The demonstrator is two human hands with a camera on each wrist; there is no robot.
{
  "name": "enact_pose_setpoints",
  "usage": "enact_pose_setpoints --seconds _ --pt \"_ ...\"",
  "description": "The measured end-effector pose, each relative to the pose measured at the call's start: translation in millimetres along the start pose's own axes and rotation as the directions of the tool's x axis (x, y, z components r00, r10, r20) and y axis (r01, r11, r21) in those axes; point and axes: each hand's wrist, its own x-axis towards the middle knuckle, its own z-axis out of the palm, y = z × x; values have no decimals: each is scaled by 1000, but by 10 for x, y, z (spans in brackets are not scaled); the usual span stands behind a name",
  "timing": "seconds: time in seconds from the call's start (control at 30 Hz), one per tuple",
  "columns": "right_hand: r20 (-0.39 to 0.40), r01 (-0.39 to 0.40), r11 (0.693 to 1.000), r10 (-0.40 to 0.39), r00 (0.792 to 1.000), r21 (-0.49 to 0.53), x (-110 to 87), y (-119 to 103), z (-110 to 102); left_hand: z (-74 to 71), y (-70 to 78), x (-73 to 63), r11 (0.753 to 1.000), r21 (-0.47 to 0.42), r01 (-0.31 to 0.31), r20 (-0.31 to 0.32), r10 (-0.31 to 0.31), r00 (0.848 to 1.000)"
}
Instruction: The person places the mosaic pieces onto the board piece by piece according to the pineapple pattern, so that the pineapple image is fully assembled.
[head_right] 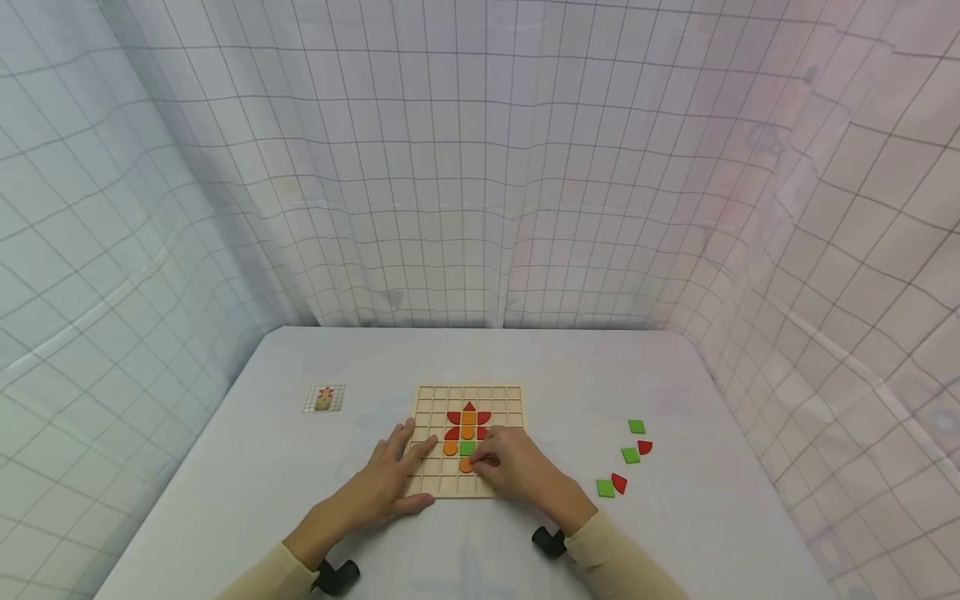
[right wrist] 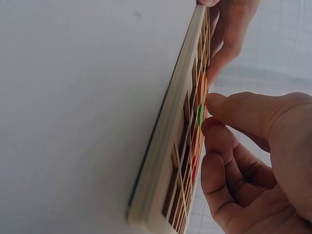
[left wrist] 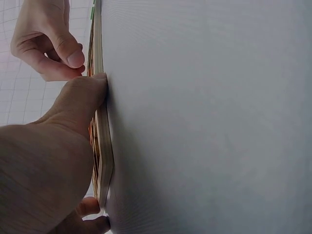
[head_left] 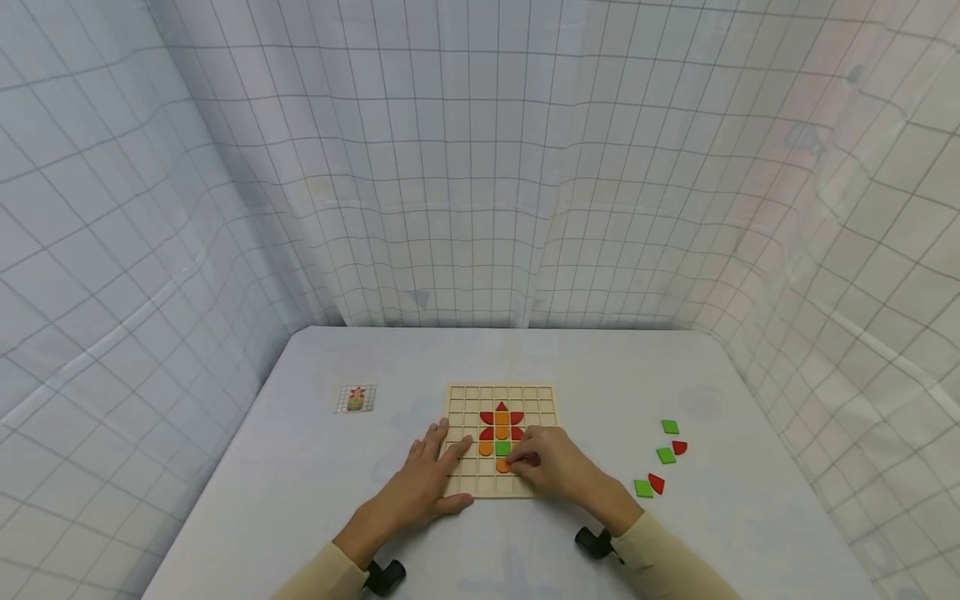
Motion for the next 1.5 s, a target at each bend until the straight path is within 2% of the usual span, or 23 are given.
enact_pose_setpoints --seconds 0.2,0.53,0.8,0.97,1.17,1.3,1.5 --pt "-35 -58 998 58 998 6 -114 55 -119 12 13 3 1000 -5 12 -1 -12 1000" --pt "-103 -116 991 108 989 -68 -362 291 -296 6 18 -7 1000 -8 7 -4 -7 1000" --pt "-97 -188 978 179 979 -94 -609 484 -481 14 13 -8 1000 -10 5 -3 -5 1000" --pt "-107 -203 975 193 975 -87 -793 631 -587 13 8 -9 1000 -5 4 -4 -4 1000" --pt "-93 -261 963 255 962 -61 -1059 808 -726 17 12 -9 1000 -6 9 4 -9 1000" --pt "-103 -254 967 250 963 -33 -1212 898 -832 6 26 -8 1000 -11 17 -4 -18 1000" --pt "-109 -264 962 256 960 -64 -1377 1034 -919 1 36 -10 1000 -15 22 0 -22 1000"
